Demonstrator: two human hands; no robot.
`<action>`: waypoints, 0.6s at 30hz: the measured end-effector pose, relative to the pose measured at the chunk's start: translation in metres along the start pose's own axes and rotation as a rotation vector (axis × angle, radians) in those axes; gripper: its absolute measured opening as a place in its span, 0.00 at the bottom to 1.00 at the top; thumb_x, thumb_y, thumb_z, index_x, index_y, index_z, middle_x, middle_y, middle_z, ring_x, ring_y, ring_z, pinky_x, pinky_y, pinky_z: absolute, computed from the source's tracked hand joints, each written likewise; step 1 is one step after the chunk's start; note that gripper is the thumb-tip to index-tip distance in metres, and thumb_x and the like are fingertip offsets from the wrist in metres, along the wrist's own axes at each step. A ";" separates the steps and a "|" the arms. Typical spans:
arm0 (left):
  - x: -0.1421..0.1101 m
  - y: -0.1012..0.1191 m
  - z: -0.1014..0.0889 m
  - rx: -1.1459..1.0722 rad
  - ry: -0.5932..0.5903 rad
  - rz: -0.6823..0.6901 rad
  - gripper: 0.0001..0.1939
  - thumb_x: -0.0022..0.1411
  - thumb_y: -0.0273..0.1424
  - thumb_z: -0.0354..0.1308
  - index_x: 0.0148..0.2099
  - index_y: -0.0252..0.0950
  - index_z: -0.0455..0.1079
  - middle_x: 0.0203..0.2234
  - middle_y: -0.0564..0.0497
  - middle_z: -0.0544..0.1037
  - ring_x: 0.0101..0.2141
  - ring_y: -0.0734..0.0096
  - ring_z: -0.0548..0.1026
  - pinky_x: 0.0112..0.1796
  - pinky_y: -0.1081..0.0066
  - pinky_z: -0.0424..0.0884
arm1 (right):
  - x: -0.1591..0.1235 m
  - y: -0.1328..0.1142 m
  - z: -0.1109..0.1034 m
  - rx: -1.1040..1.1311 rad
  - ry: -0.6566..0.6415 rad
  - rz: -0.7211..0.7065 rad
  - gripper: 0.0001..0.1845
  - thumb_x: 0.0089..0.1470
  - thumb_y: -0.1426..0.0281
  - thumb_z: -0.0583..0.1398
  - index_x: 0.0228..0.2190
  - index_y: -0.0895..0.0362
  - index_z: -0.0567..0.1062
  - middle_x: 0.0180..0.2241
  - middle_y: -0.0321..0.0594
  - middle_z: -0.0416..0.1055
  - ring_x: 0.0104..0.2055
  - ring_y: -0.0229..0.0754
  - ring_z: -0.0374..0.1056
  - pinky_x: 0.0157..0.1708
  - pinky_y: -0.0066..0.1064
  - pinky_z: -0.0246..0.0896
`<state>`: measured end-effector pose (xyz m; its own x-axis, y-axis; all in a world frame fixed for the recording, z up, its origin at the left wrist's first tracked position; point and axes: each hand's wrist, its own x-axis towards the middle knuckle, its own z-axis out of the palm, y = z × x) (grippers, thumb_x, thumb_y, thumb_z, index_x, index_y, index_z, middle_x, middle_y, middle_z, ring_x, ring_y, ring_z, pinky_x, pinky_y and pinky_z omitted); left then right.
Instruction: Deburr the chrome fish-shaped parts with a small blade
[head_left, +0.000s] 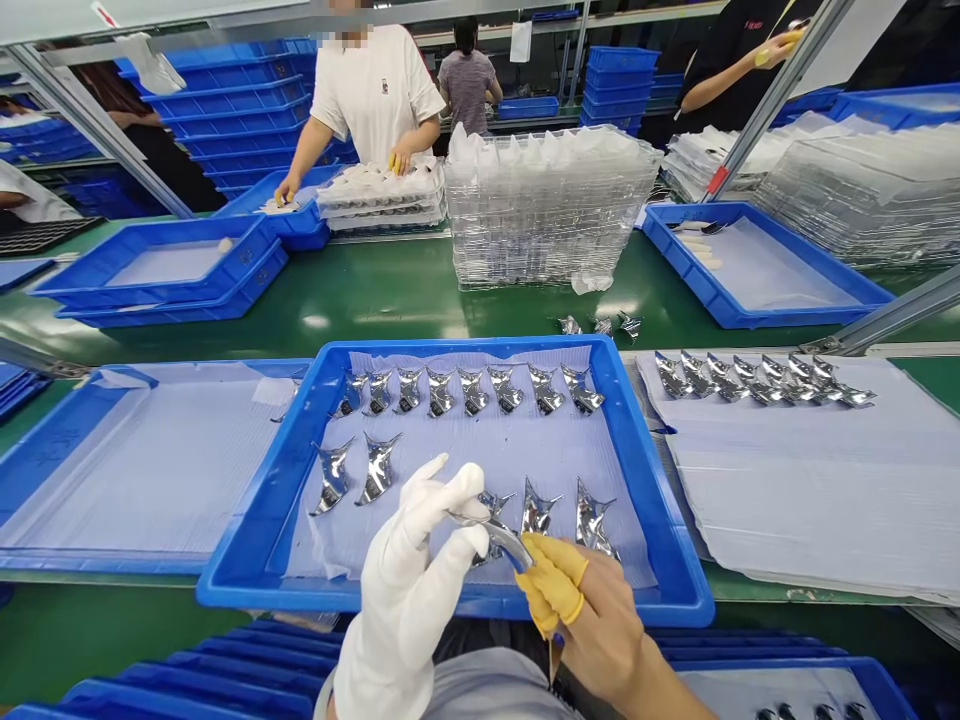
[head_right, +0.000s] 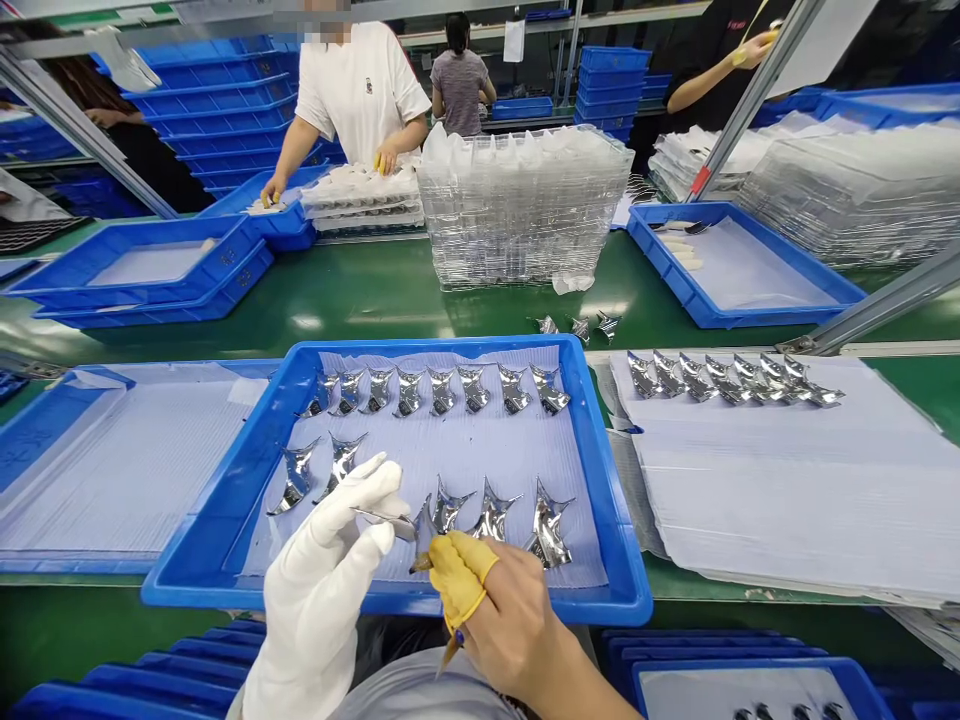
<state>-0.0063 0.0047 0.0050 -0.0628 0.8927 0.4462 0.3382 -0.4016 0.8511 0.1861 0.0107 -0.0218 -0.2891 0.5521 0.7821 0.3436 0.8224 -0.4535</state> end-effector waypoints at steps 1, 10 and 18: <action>0.000 0.000 0.000 -0.004 0.004 0.011 0.26 0.70 0.27 0.61 0.66 0.57 0.70 0.39 0.57 0.85 0.37 0.67 0.80 0.64 0.50 0.64 | -0.002 0.001 0.001 0.008 0.009 -0.002 0.20 0.65 0.80 0.53 0.52 0.59 0.78 0.37 0.53 0.84 0.32 0.46 0.81 0.29 0.32 0.77; -0.002 0.017 0.005 0.135 0.035 0.254 0.23 0.69 0.28 0.61 0.63 0.51 0.74 0.29 0.56 0.83 0.32 0.65 0.79 0.65 0.42 0.59 | -0.004 0.009 0.014 0.202 -0.023 0.343 0.13 0.62 0.80 0.57 0.39 0.55 0.80 0.31 0.43 0.82 0.28 0.42 0.75 0.28 0.30 0.71; 0.003 0.011 0.010 -0.131 0.180 -0.150 0.08 0.66 0.33 0.67 0.46 0.50 0.82 0.38 0.56 0.87 0.43 0.63 0.83 0.62 0.50 0.69 | 0.014 -0.006 0.005 0.695 -0.102 0.740 0.17 0.63 0.67 0.64 0.23 0.54 0.71 0.20 0.31 0.63 0.22 0.35 0.54 0.23 0.28 0.52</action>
<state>0.0061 0.0052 0.0127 -0.2730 0.8981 0.3448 0.1889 -0.3014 0.9346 0.1757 0.0138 -0.0104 -0.3004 0.9367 0.1798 -0.1185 0.1504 -0.9815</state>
